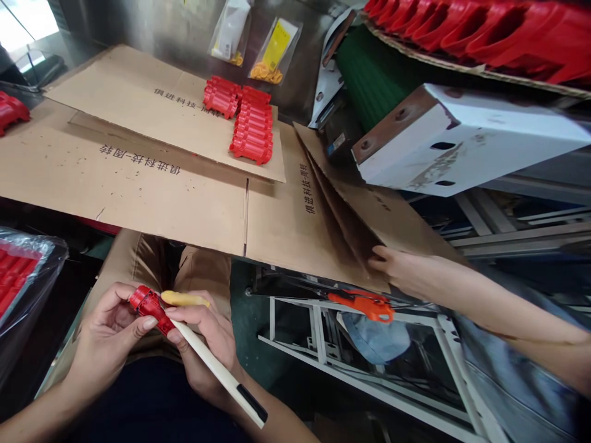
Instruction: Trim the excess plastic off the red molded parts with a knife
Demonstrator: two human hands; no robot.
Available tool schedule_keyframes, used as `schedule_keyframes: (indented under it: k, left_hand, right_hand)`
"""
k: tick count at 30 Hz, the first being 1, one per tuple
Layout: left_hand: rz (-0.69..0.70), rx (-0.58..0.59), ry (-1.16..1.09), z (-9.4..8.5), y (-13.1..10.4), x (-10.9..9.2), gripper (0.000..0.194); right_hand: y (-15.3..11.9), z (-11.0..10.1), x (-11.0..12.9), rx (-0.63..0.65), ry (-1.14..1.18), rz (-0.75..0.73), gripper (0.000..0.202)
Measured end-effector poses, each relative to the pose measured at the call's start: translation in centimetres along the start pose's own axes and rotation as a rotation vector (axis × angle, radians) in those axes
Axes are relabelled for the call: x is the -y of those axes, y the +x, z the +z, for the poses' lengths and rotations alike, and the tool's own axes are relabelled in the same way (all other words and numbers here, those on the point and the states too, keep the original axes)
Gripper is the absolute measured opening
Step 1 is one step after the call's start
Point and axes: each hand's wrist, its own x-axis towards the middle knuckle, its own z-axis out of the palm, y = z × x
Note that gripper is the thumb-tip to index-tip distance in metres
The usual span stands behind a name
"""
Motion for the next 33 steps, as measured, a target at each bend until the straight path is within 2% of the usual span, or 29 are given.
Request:
schedule_keyframes:
  k: [4, 10, 15, 19, 23, 24, 26, 28, 30, 33]
  left_hand:
    - [-0.038, -0.013, -0.036, -0.3, -0.1, 0.4, 0.019]
    - [-0.082, 0.015, -0.101, -0.8, -0.1, 0.6, 0.020]
    - [-0.062, 0.042, -0.077, -0.6, -0.1, 0.4, 0.015]
    - [-0.054, 0.019, -0.060, -0.4, 0.1, 0.3, 0.017]
    - [-0.080, 0.026, -0.090, -0.4, 0.2, 0.3, 0.022]
    - [-0.100, 0.043, -0.115, -0.3, 0.2, 0.2, 0.024]
    - [-0.163, 0.056, -0.186, -0.1, 0.2, -0.2, 0.032]
    - [-0.261, 0.033, -0.266, 0.2, 0.1, -0.8, 0.042]
    - [-0.376, 0.007, -0.314, 0.5, 0.0, -1.5, 0.048]
    - [-0.502, 0.030, -0.317, 0.6, 0.0, -2.3, 0.043]
  right_hand:
    - [-0.1, -0.2, -0.3, 0.045, 0.029, 0.035, 0.018]
    - [-0.1, -0.1, -1.0, -0.003, 0.205, 0.143, 0.024]
    - [0.1, -0.3, -0.9, 0.024, 0.124, 0.046, 0.019]
    - [0.2, -0.6, -1.0, 0.058, 0.064, 0.023, 0.016]
    - [0.3, -0.6, -1.2, 0.103, -0.025, -0.131, 0.020]
    - [0.3, -0.6, -1.3, 0.085, 0.002, -0.113, 0.018]
    - [0.3, -0.8, -1.4, -0.014, 0.181, 0.033, 0.014]
    - [0.5, -1.2, -1.6, -0.131, 0.429, 0.208, 0.023]
    - [0.7, -1.7, -1.6, -0.192, 0.564, 0.291, 0.026]
    - [1.1, -2.3, -1.5, -0.124, 0.375, 0.372, 0.021]
